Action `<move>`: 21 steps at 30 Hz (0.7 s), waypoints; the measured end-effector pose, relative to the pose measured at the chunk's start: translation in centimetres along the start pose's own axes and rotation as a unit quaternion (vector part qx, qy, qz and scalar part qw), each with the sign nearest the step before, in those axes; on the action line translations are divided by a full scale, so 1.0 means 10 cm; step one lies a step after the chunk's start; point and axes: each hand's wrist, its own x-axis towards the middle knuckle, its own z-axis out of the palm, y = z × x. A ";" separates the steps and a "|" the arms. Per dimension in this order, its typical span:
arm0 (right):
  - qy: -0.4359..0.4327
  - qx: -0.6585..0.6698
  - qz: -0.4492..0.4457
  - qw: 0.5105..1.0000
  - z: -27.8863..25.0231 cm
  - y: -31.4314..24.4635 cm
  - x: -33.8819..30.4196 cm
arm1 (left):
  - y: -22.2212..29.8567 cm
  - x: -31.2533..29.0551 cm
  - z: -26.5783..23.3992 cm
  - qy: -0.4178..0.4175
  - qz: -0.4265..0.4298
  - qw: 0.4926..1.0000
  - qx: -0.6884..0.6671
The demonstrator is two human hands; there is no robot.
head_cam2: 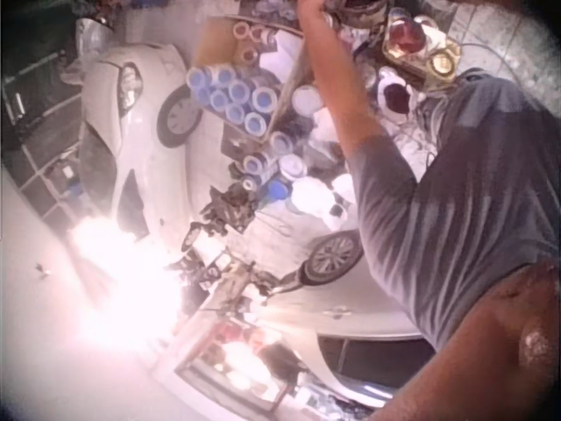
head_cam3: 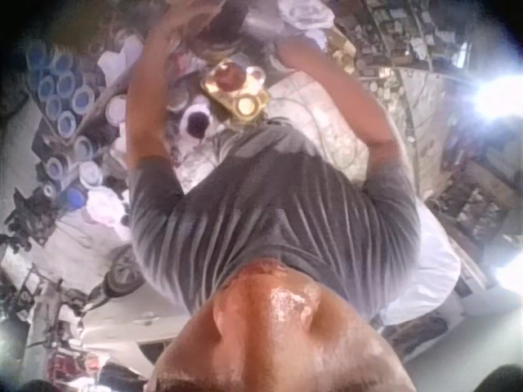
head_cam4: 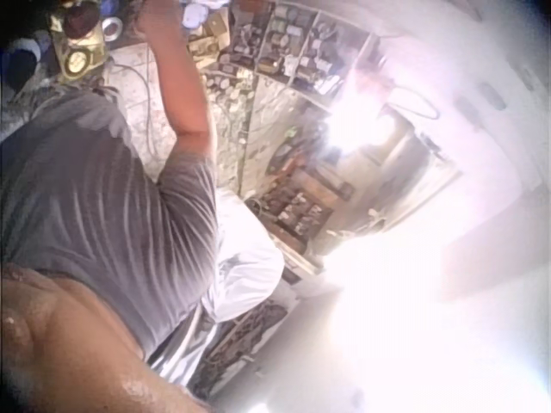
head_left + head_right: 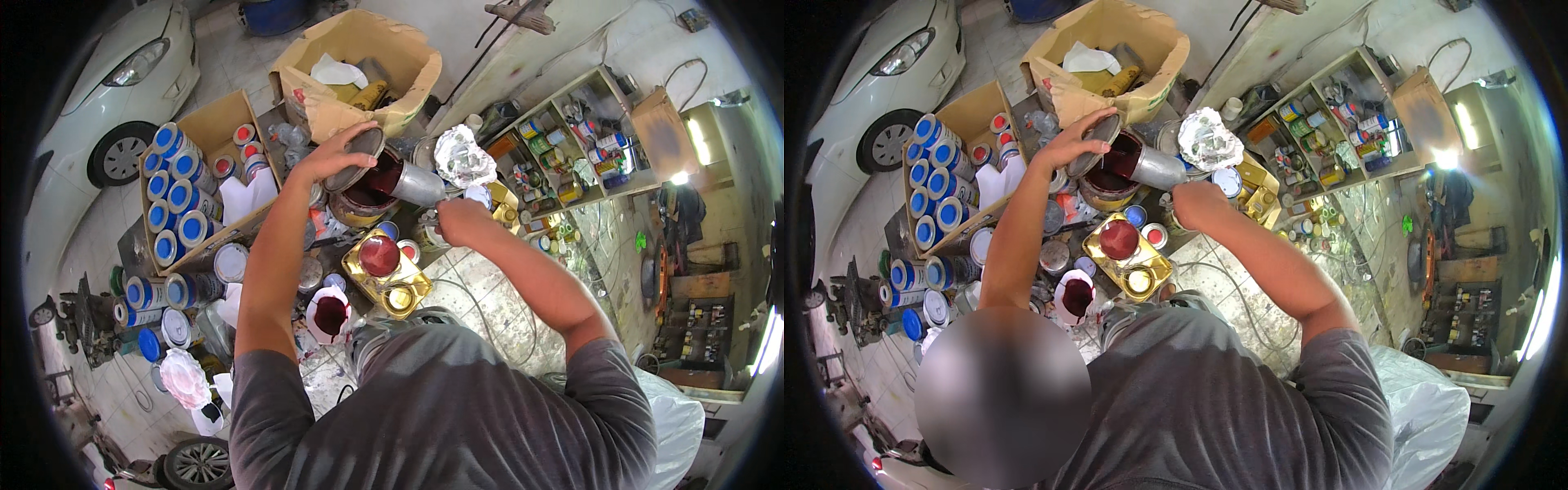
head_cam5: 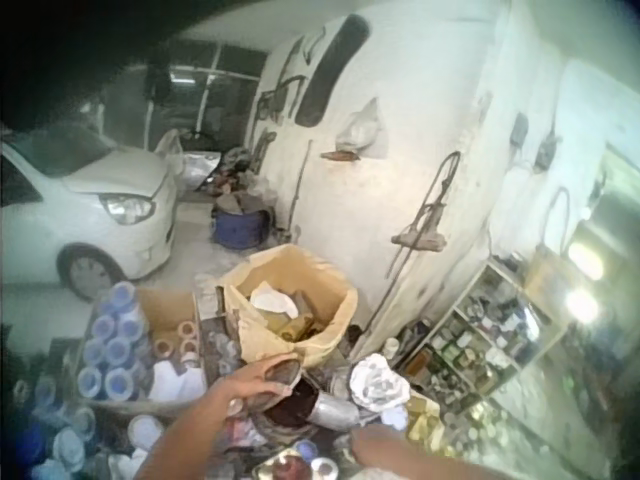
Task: The person sprays red paint onto a car door using a spray gun, then wipes the surface with a cloth. The person later refills the spray gun with red paint from a container.
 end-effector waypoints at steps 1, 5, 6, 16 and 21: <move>-0.017 -0.034 0.004 0.999 -0.06 -0.04 0.06 | -0.04 0.04 0.00 -0.005 0.008 1.000 -0.014; -0.057 -0.139 -0.009 0.989 -0.38 -0.31 0.19 | -0.08 0.06 0.00 -0.011 -0.004 1.000 -0.002; -0.067 -0.162 -0.016 0.984 -0.45 -0.38 0.23 | -0.10 0.06 -0.02 -0.014 -0.011 1.000 0.000; -0.108 -0.578 0.051 0.807 -0.27 -1.01 0.87 | -0.21 0.16 -0.02 -0.021 0.013 0.999 -0.047; -0.104 -0.576 0.086 0.806 -0.42 -1.10 0.73 | -0.19 0.12 -0.06 -0.018 -0.007 1.000 -0.024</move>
